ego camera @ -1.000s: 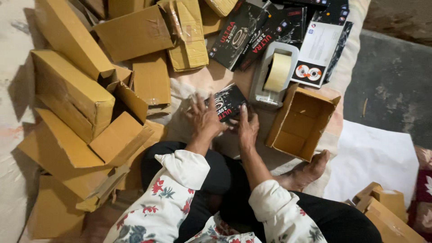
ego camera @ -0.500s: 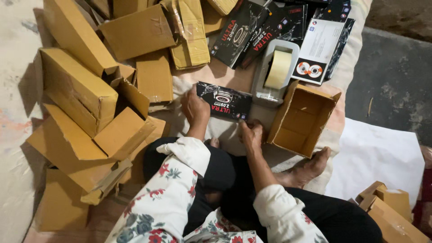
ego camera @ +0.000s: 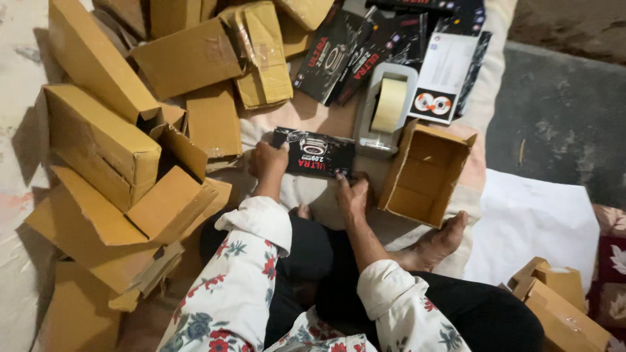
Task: The person sits on the floor and packs smartwatches into small cardboard boxes. They open a product box, place the watch and accessories inside, close the product box, insert it into a shipping box, and seal the box with packing tape. The process is repeated for multiple units.
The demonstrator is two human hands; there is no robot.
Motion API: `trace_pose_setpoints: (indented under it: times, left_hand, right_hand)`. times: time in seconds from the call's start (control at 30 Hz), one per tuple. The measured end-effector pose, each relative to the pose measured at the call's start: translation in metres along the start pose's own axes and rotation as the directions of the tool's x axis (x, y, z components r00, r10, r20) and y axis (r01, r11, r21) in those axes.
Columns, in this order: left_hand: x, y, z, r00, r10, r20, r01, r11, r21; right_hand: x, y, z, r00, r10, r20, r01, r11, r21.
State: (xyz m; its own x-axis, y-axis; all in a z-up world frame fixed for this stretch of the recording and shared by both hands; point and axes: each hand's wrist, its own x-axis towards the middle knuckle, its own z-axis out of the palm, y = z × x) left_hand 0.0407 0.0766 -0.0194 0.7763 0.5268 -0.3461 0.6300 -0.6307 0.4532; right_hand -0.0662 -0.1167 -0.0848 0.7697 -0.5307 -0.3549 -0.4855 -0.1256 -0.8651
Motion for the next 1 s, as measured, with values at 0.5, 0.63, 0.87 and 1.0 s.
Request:
trace_pose_setpoints:
  times: [0.5, 0.63, 0.87, 1.0]
  left_hand:
    - [-0.085, 0.029, -0.106, 0.607, 0.783, 0.137, -0.472, 0.494, -0.730]
    - [-0.108, 0.044, -0.077, 0.533, 0.811, 0.241, -0.267, 0.431, -0.862]
    - [-0.156, 0.056, -0.006, 0.724, 0.568, 0.392, -0.082, 0.634, -0.769]
    - [-0.194, 0.053, 0.026, 0.628, 0.735, 0.256, -0.577, 0.660, -0.481]
  right_hand:
    - [-0.159, -0.113, -0.153, 0.783, -0.570, 0.248, 0.618, 0.758, -0.210]
    - [-0.156, -0.118, -0.168, 0.898, -0.097, 0.430, 0.175, 0.974, -0.144]
    - [-0.173, -0.114, -0.209, 0.973, 0.218, 0.075, -0.189, 0.570, 0.800]
    - [-0.163, -0.121, -0.245, 1.000, 0.029, 0.003, -0.026, 0.854, 0.519]
